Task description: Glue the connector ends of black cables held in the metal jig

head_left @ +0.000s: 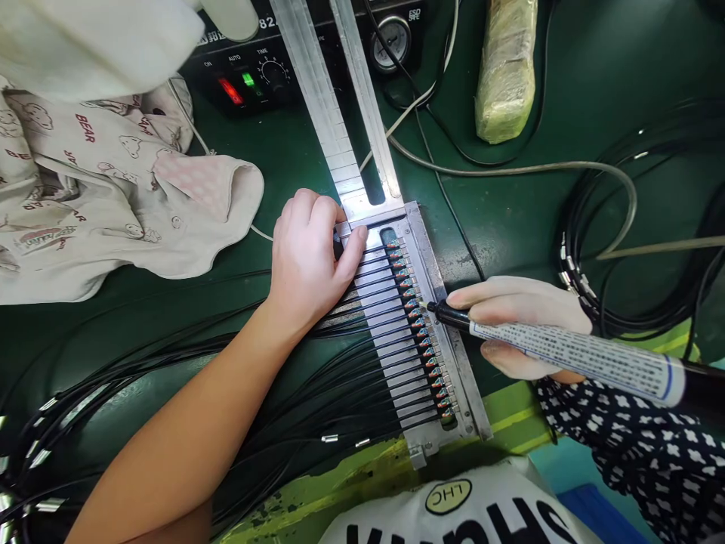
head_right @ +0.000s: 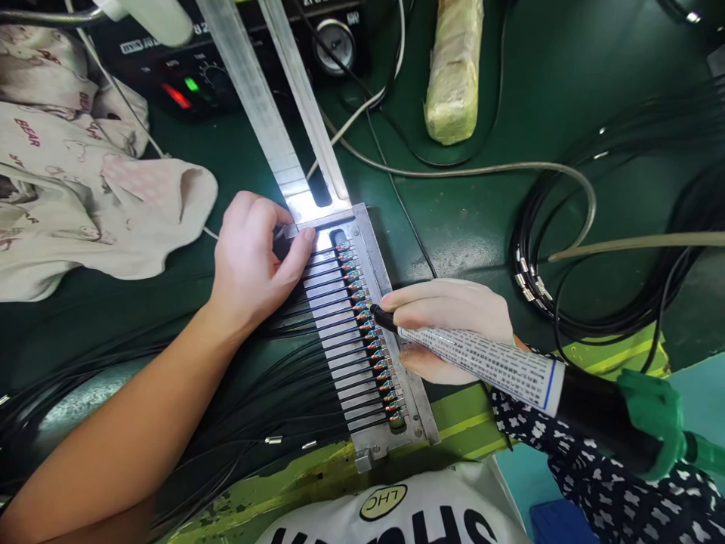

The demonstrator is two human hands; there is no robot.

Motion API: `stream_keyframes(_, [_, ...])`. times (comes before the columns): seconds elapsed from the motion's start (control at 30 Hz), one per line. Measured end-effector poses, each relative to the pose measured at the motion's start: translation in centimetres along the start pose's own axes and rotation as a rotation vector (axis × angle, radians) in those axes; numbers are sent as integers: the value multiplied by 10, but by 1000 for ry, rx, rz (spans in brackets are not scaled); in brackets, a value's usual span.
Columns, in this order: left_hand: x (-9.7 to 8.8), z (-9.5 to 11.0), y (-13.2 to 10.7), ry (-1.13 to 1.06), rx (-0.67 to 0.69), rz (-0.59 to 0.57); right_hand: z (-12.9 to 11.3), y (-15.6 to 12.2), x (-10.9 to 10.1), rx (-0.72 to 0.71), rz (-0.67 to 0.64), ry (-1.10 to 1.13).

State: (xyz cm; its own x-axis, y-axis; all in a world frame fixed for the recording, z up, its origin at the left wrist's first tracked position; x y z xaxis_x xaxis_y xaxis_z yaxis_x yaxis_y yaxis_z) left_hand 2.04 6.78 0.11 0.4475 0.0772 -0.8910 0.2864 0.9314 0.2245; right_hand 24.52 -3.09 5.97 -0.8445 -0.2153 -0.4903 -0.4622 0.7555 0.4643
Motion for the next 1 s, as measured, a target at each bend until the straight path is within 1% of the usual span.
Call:
stream_keyframes(0.13, [0,-1,0,-8,-4,-2,1,-1,0,6,-4,32])
stream_keyframes(0.23, [1,-1,-1,-25,-7,-3,-1,-1,-1,-4,17,59])
stream_keyframes(0.5, [-1,0,-1,-24,1,9,-4,2,-2,0,60,16])
stream_keyframes(0.63, [-1,0,-1,-10,-4,-4,-3,1,0,-18,28,17])
stream_keyframes(0.73, [0,-1,-1,-23,-11,-6,-4,2,-2,-23,40,20])
stream_keyframes(0.83, [0,-1,-1,-47,-24,-9,-4,3,0,1,-1,14])
stream_keyframes(1.0, [0,-1,0,-52,-32,-21,-2,2,-2,6,30,25])
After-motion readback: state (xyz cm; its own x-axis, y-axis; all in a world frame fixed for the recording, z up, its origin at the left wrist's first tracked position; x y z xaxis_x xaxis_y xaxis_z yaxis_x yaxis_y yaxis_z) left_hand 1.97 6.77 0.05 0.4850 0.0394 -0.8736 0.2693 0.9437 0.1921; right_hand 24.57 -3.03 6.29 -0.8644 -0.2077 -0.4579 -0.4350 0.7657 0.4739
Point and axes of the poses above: each hand's wrist, its own y-axis towards the middle knuckle, its own x-axis out of the palm, z = x × y, the point moved 7 cm from there along y, towards the middle knuckle, and after that the axes turned 1 degree about z, right-handed, at the moved point
